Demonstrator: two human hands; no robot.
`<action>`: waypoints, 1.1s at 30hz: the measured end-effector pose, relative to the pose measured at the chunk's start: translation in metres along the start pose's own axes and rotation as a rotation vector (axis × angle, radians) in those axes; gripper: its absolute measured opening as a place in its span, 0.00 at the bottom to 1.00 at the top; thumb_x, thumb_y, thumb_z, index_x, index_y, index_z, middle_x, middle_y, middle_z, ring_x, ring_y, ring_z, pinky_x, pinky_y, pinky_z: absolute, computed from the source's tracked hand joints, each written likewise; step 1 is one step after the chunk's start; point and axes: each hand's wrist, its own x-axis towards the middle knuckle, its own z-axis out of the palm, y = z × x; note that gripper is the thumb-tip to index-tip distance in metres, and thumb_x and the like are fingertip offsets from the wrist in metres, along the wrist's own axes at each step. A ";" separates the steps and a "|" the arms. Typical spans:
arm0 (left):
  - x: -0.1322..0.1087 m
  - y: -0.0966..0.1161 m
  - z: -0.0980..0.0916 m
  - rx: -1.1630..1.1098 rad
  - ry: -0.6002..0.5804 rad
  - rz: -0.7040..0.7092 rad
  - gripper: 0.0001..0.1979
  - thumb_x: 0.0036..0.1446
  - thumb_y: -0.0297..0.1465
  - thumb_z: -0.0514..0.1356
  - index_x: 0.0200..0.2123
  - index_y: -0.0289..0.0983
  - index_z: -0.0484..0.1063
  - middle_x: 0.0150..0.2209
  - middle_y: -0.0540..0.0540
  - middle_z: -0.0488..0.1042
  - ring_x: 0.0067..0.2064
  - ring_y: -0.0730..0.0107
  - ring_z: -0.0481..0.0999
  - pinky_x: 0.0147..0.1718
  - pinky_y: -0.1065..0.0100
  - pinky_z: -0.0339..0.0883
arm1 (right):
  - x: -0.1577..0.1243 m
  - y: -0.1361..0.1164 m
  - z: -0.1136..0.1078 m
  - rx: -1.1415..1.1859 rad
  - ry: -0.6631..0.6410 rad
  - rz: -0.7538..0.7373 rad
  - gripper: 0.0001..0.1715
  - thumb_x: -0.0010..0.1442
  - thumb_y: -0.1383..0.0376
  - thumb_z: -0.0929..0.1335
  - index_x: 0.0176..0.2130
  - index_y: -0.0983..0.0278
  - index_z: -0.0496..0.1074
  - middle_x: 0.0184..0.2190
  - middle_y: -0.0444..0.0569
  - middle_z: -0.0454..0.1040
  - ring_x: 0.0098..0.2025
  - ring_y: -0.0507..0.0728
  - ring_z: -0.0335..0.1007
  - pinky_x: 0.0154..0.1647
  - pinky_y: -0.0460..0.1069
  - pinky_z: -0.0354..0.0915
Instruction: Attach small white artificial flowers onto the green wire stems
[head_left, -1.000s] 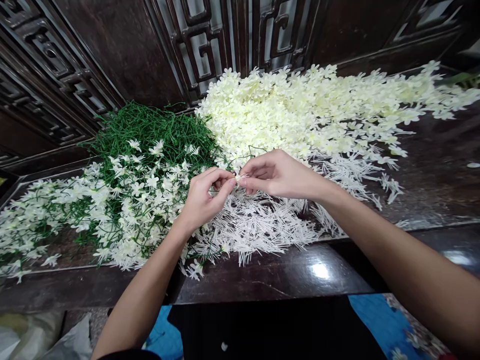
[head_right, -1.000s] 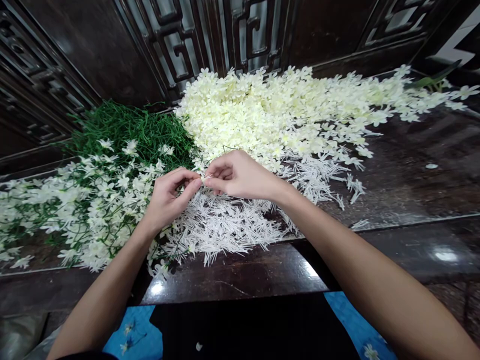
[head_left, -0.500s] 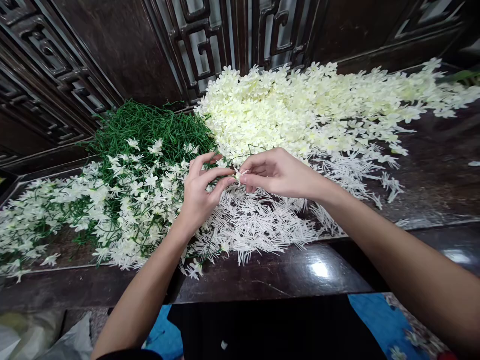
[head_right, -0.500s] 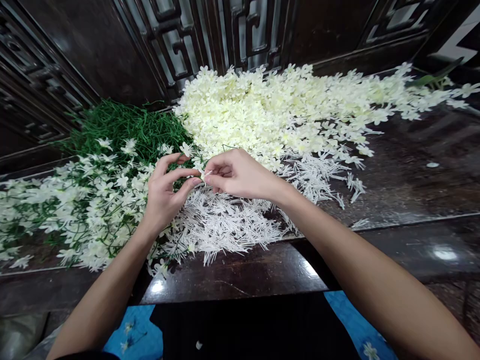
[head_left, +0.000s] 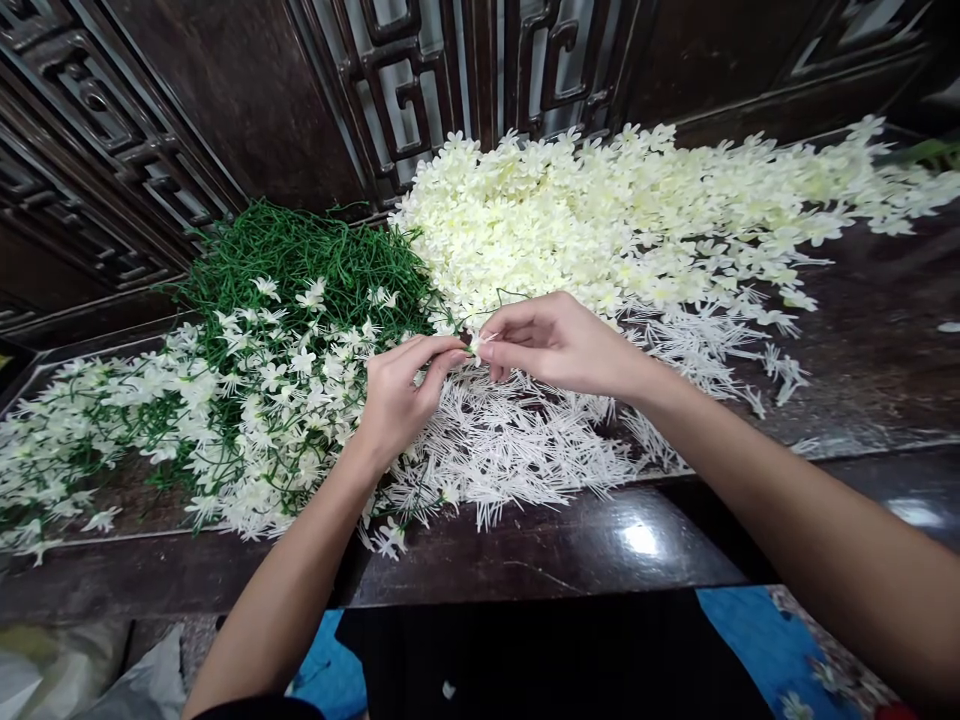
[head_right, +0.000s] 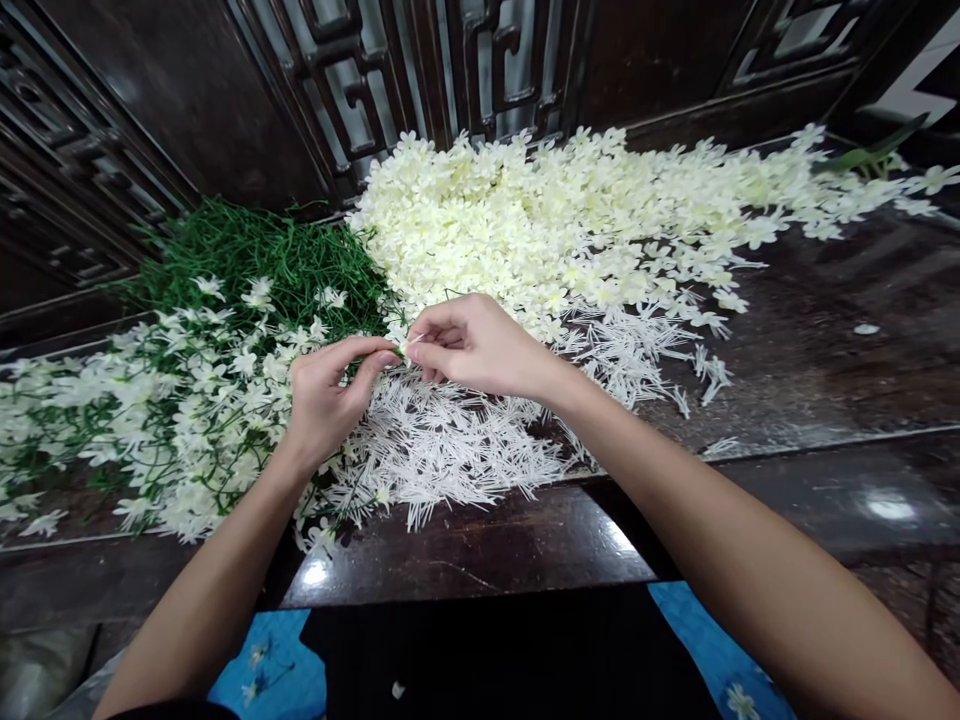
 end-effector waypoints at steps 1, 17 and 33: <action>0.000 0.002 0.000 -0.010 -0.009 -0.021 0.05 0.61 0.25 0.61 0.38 0.37 0.77 0.34 0.47 0.82 0.34 0.72 0.81 0.33 0.69 0.75 | 0.000 0.000 0.000 -0.006 0.007 -0.007 0.08 0.58 0.61 0.72 0.34 0.64 0.77 0.29 0.49 0.79 0.31 0.55 0.77 0.37 0.55 0.74; 0.004 0.012 -0.001 -0.477 -0.142 -0.380 0.07 0.63 0.27 0.57 0.32 0.36 0.73 0.25 0.48 0.78 0.26 0.77 0.77 0.27 0.74 0.75 | -0.002 0.001 0.008 -0.119 0.147 -0.211 0.08 0.57 0.65 0.70 0.32 0.63 0.82 0.31 0.51 0.81 0.29 0.54 0.73 0.28 0.51 0.71; 0.002 0.010 0.000 -0.486 -0.138 -0.391 0.06 0.60 0.27 0.58 0.30 0.37 0.71 0.24 0.49 0.77 0.26 0.76 0.76 0.27 0.71 0.75 | -0.001 0.008 0.010 -0.297 0.139 -0.323 0.14 0.61 0.65 0.66 0.31 0.55 0.82 0.27 0.43 0.80 0.21 0.51 0.67 0.20 0.49 0.63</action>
